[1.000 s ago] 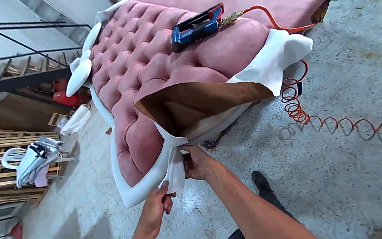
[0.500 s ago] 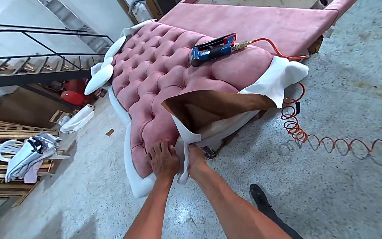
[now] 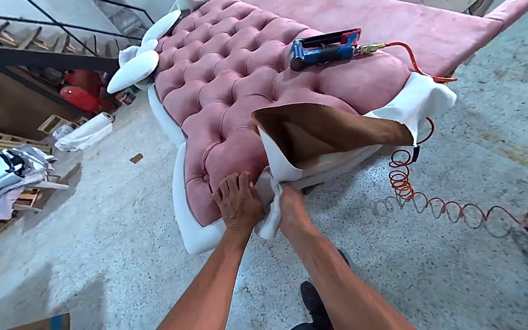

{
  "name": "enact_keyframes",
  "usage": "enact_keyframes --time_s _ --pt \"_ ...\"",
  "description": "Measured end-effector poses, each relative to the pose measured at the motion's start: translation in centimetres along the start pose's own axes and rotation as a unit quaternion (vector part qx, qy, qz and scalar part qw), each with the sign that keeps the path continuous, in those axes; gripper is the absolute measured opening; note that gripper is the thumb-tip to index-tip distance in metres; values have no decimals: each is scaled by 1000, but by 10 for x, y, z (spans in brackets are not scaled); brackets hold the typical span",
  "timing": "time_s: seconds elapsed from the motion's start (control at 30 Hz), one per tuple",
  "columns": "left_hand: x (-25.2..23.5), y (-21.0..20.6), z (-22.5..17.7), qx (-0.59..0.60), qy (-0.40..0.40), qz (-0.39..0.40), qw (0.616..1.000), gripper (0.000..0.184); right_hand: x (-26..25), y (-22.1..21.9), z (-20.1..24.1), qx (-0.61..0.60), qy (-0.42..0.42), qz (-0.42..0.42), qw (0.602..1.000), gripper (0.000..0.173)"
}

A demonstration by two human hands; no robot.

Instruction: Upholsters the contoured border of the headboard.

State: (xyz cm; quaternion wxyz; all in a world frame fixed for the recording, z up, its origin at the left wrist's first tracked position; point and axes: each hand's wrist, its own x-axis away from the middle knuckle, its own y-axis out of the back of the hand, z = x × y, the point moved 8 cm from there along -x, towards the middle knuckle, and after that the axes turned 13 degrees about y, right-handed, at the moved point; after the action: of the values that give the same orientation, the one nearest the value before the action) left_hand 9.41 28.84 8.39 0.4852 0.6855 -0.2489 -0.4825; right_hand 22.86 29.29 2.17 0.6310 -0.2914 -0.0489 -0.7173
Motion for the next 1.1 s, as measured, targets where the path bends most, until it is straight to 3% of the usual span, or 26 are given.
enact_keyframes --time_s 0.13,0.23,0.3,0.37,0.43,0.5,0.6,0.67,0.73,0.8,0.87,0.97,1.1 --pt "-1 -1 -2 20 -17 -12 1000 37 -22 0 -42 -180 -105 63 976 39" --pt "1 8 0 66 -30 -31 997 36 -35 -5 -67 -156 -113 108 975 42" --pt "12 25 5 137 -52 -52 988 34 -39 20 -70 48 -47 118 991 36" --pt "38 40 6 187 -63 -45 979 37 -31 55 -44 254 89 67 961 33" --pt "73 42 2 217 -38 3 975 44 -1 67 3 338 234 19 911 33" --pt "100 28 -4 242 27 51 968 55 25 55 38 372 333 25 866 35" --pt "114 6 -14 258 126 58 956 70 29 21 42 437 276 87 851 47" --pt "113 1 -17 259 143 20 955 54 27 3 34 464 226 96 851 49" --pt "114 2 -14 294 131 -20 947 31 25 -8 26 456 203 86 862 44" --pt "117 5 -9 326 109 -36 938 22 13 -6 17 409 205 80 885 33" --pt "119 8 -7 350 96 -43 931 21 0 -1 8 346 213 97 909 27" --pt "125 5 -14 345 77 -44 934 19 -13 10 0 300 234 150 913 23" --pt "137 -24 -45 284 -17 51 957 20 -51 28 -25 262 253 238 900 28"
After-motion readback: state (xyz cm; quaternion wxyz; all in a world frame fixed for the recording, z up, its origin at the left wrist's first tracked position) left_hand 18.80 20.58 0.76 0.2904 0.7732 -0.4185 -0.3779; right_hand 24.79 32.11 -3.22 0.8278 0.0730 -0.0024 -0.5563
